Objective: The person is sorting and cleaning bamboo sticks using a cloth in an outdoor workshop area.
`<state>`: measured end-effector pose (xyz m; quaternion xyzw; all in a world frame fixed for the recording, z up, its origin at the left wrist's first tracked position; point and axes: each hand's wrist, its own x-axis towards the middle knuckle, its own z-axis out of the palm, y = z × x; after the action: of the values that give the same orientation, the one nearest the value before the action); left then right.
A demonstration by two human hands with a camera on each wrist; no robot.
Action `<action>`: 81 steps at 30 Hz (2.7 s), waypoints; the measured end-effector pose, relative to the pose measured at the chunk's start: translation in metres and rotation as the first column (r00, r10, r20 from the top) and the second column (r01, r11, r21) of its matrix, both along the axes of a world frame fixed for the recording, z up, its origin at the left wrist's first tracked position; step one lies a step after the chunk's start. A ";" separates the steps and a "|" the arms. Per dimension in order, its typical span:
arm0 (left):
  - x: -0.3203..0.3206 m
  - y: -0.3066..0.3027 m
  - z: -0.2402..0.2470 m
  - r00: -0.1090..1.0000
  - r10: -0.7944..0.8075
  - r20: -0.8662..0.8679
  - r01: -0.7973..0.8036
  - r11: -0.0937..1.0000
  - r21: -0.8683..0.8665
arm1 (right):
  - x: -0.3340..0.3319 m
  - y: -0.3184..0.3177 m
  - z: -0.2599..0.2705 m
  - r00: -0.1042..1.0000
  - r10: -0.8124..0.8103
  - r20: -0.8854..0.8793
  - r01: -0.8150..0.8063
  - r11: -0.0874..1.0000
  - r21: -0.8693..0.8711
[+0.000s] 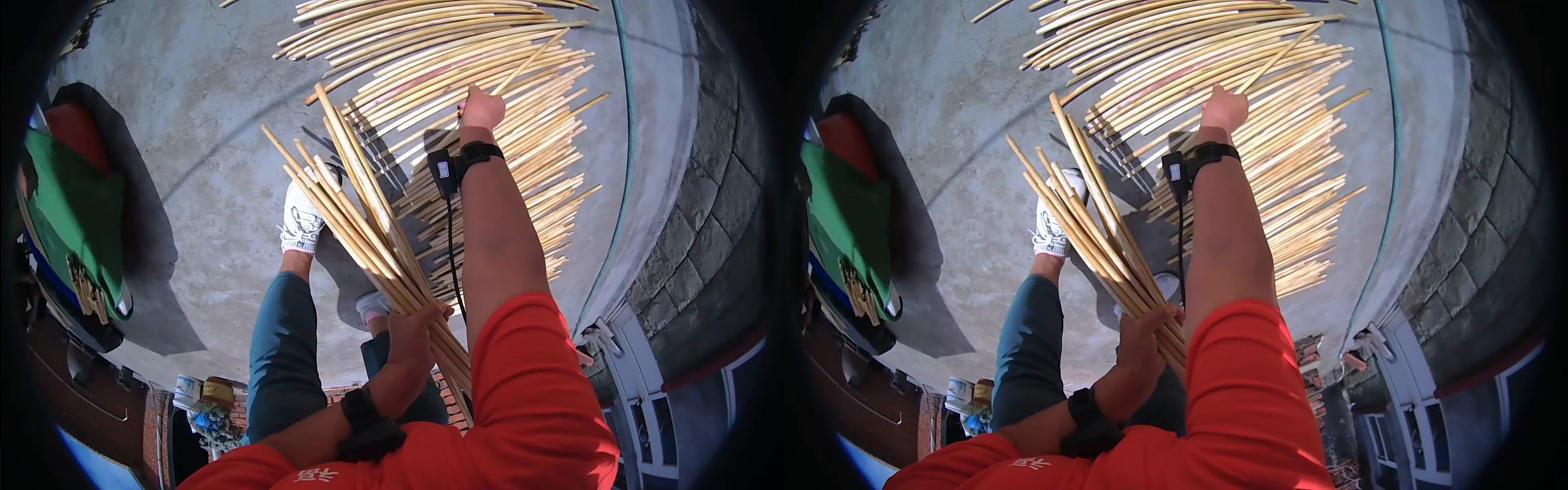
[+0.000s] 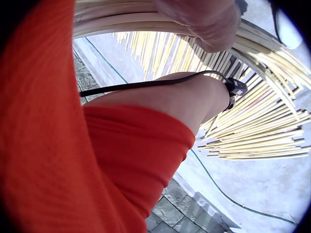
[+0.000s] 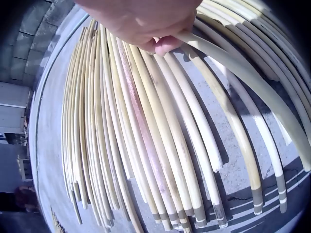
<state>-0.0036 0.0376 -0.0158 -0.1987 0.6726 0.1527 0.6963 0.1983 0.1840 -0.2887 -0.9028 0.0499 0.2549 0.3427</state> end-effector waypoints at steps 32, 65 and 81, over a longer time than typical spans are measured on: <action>-0.014 -0.004 -0.002 1.000 0.001 0.024 -0.001 1.000 0.007 | 0.012 0.020 0.005 0.963 0.267 -0.037 -0.264 0.903 -0.340; -0.008 -0.014 -0.001 1.000 -0.018 0.014 0.017 0.999 0.036 | 0.029 -0.065 0.026 0.969 -0.049 0.241 0.023 0.994 0.107; -0.007 -0.010 0.000 0.999 -0.020 0.026 0.020 1.000 0.014 | 0.001 -0.025 0.000 0.997 0.058 0.048 -0.053 0.992 -0.116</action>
<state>-0.0111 0.0280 -0.0158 -0.1891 0.6643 0.1479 0.7079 0.1989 0.1591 -0.2884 -0.9283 0.0306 0.2379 0.2843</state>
